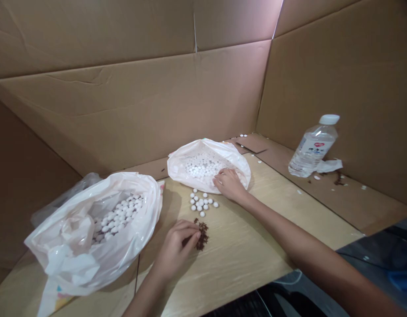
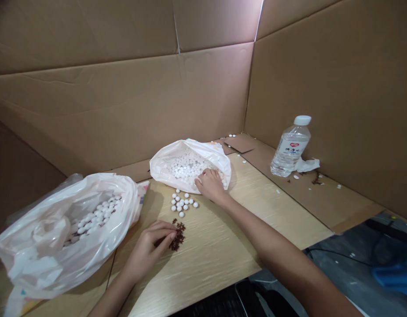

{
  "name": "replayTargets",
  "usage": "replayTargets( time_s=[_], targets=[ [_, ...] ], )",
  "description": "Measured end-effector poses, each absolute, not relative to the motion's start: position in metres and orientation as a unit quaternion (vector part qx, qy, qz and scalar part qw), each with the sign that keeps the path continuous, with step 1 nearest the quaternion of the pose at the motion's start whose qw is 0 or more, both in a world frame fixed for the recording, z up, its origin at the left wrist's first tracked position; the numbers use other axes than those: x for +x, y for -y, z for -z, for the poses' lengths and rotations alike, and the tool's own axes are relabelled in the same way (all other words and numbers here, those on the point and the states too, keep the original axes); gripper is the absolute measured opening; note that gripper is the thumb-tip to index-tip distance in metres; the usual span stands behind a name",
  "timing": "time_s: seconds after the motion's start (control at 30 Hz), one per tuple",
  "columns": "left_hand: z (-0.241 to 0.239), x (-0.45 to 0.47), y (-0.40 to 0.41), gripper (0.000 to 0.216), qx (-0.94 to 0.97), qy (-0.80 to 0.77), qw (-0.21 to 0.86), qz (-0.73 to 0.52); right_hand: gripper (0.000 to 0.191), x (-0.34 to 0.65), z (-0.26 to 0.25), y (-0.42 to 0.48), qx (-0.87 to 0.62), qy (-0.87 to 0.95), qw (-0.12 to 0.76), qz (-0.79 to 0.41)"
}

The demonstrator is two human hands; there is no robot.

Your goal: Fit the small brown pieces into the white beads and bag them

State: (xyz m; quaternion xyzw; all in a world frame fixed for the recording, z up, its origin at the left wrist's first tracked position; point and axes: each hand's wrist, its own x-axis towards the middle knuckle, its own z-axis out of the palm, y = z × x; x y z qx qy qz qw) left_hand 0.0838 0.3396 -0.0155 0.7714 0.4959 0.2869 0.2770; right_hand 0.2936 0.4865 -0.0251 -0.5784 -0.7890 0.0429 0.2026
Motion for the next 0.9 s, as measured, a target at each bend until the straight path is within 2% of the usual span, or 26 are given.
replayTargets(
  time_s=[0.33, 0.6, 0.77, 0.9],
  targets=[
    [0.019, 0.081, -0.342, 0.029, 0.780, -0.493, 0.262, -0.283, 0.033, 0.292, 0.024, -0.484, -0.568, 0.790, 0.224, -0.048],
    [0.017, 0.081, -0.340, 0.027, 0.785, -0.495, 0.250, -0.277, 0.030, 0.288, 0.020, -0.477, -0.527, 0.790, 0.298, -0.097],
    [0.021, 0.079, -0.343, 0.023, 0.744, -0.512, 0.281, -0.324, 0.025, 0.285, 0.018, -0.472, -0.476, 0.775, 0.373, -0.183],
    [0.025, 0.077, -0.347, 0.017, 0.659, -0.548, 0.317, -0.405, 0.019, 0.277, 0.013, -0.465, -0.401, 0.736, 0.439, -0.323]
  ],
)
